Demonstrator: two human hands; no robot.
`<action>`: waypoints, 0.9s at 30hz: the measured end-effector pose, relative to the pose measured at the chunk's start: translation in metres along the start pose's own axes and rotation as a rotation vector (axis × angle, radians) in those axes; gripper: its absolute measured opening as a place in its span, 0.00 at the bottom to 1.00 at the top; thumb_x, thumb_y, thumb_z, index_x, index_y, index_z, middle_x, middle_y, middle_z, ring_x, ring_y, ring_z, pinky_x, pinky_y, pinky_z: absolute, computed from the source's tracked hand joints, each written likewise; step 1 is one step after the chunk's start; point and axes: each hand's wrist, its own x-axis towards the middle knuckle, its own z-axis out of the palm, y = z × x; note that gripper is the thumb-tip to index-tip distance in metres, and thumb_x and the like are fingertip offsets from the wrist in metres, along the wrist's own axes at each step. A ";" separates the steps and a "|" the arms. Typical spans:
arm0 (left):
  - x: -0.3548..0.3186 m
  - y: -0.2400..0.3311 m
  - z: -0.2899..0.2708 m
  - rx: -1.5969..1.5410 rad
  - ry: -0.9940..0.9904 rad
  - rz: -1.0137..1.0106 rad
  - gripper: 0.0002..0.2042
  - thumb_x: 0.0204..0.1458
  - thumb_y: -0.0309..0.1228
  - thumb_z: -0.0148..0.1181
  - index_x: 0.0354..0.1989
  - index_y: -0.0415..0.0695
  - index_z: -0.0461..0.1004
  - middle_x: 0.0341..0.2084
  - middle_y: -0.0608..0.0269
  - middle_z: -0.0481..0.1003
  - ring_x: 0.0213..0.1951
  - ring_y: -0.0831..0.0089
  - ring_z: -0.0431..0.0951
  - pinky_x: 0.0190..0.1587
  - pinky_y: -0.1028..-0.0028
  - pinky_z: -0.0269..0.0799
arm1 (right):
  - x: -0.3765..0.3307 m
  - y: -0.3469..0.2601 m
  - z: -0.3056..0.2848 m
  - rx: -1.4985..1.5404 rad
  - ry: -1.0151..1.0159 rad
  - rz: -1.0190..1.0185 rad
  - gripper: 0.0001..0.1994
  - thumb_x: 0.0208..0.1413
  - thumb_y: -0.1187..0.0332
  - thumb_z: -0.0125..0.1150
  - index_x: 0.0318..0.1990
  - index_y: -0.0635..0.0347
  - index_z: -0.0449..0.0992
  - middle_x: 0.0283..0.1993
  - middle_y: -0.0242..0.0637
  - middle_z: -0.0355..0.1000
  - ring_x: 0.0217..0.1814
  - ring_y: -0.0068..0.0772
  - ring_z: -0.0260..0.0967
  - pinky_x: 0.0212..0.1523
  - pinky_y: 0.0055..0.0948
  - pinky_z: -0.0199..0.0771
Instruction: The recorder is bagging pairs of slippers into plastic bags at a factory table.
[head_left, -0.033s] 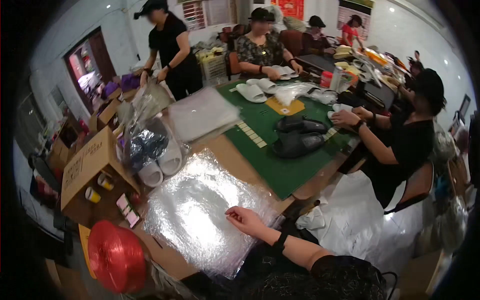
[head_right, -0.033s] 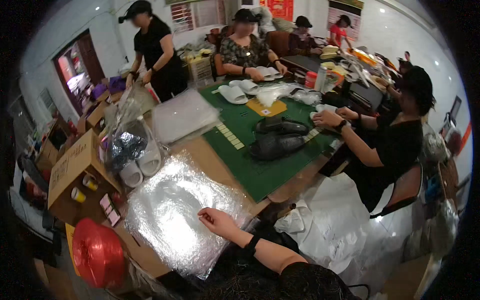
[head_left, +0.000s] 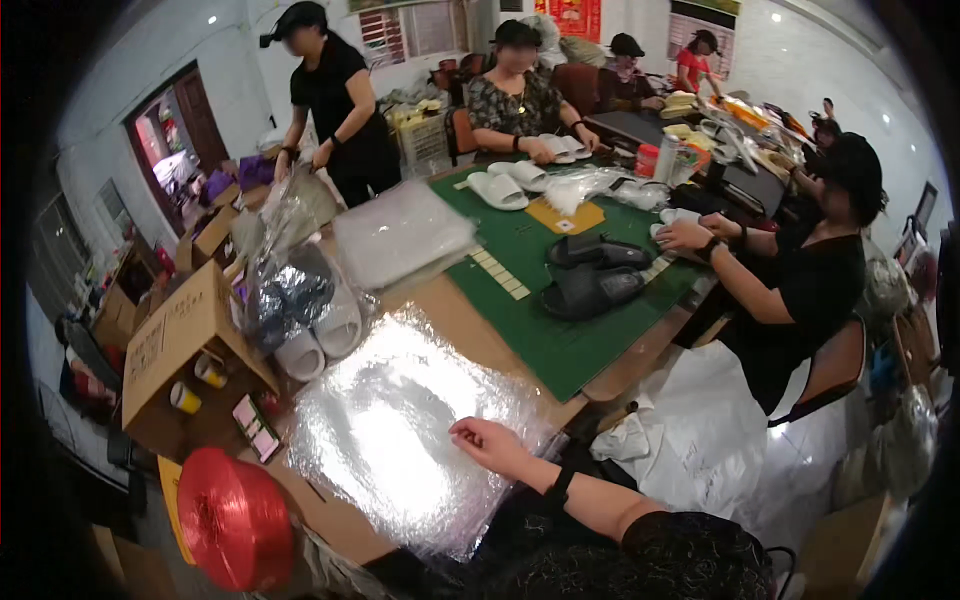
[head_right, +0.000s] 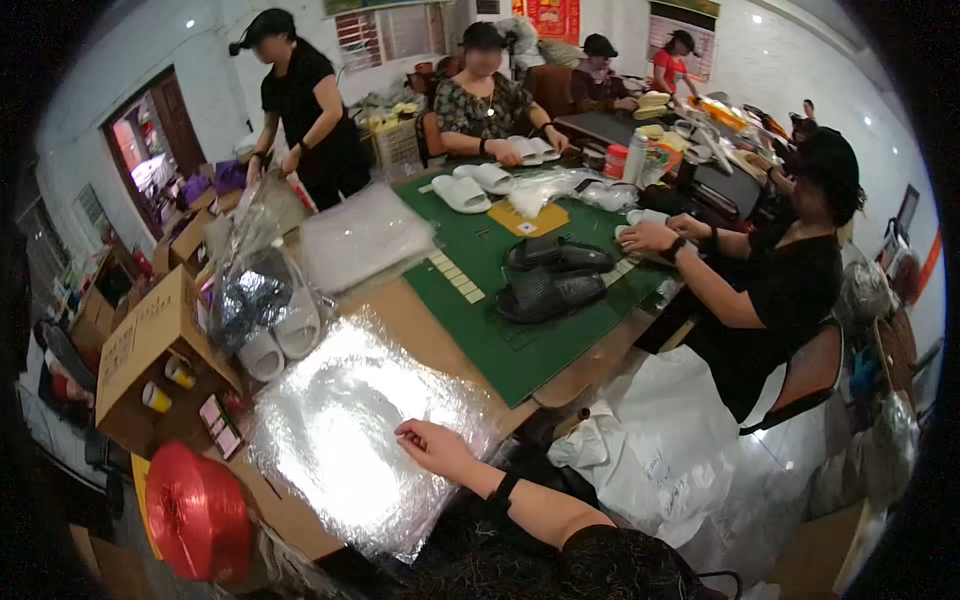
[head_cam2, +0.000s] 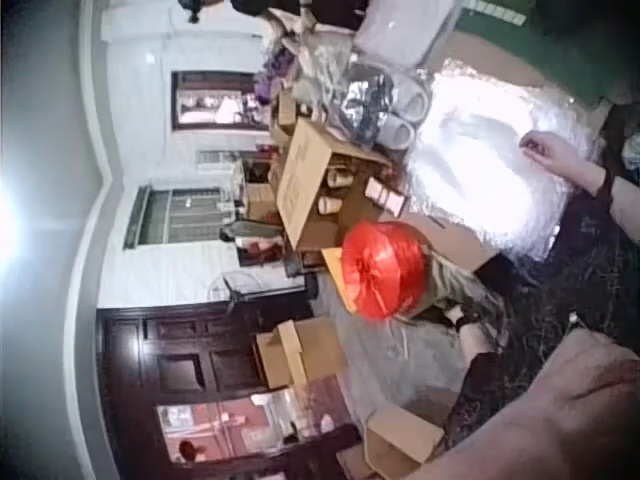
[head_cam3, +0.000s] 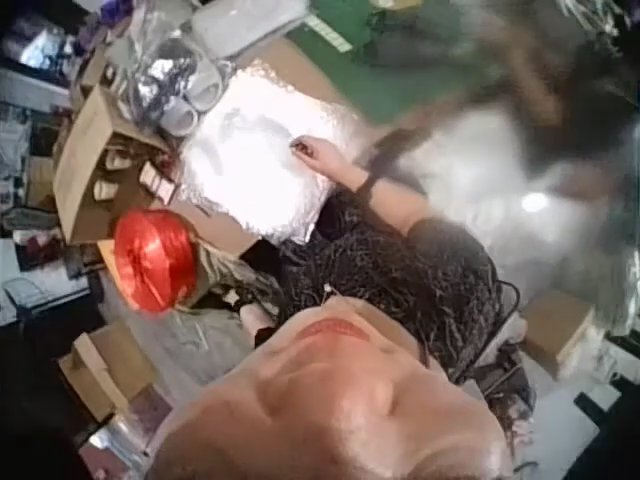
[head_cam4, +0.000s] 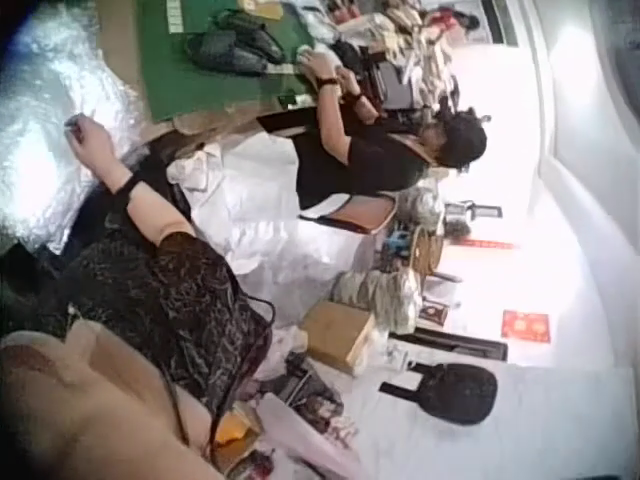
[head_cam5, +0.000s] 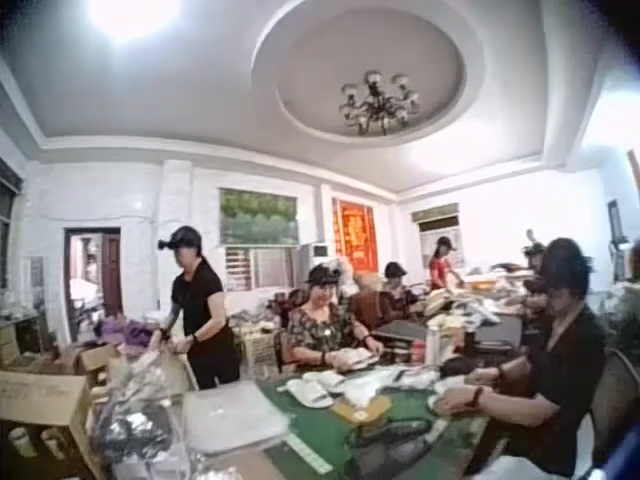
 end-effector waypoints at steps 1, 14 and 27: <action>0.012 0.001 0.003 0.005 -0.022 0.007 0.14 0.52 0.22 0.56 0.48 0.35 0.73 0.35 0.59 0.76 0.32 0.76 0.73 0.33 0.77 0.69 | 0.000 -0.002 -0.005 -0.008 0.024 -0.009 0.11 0.59 0.63 0.59 0.45 0.57 0.76 0.31 0.35 0.74 0.29 0.25 0.69 0.33 0.27 0.71; -0.001 -0.002 -0.010 0.083 -0.034 -0.109 0.11 0.53 0.24 0.57 0.45 0.36 0.74 0.33 0.58 0.75 0.30 0.74 0.73 0.32 0.74 0.69 | 0.005 -0.007 -0.001 0.016 -0.034 0.029 0.11 0.60 0.65 0.58 0.47 0.58 0.75 0.34 0.37 0.75 0.33 0.30 0.73 0.36 0.29 0.73; -0.030 0.127 0.083 0.240 -0.076 -0.241 0.09 0.55 0.26 0.57 0.42 0.36 0.74 0.31 0.57 0.74 0.29 0.72 0.72 0.31 0.71 0.69 | 0.006 -0.002 -0.005 -0.020 -0.009 0.046 0.10 0.59 0.66 0.58 0.47 0.57 0.75 0.33 0.37 0.75 0.32 0.30 0.72 0.36 0.29 0.73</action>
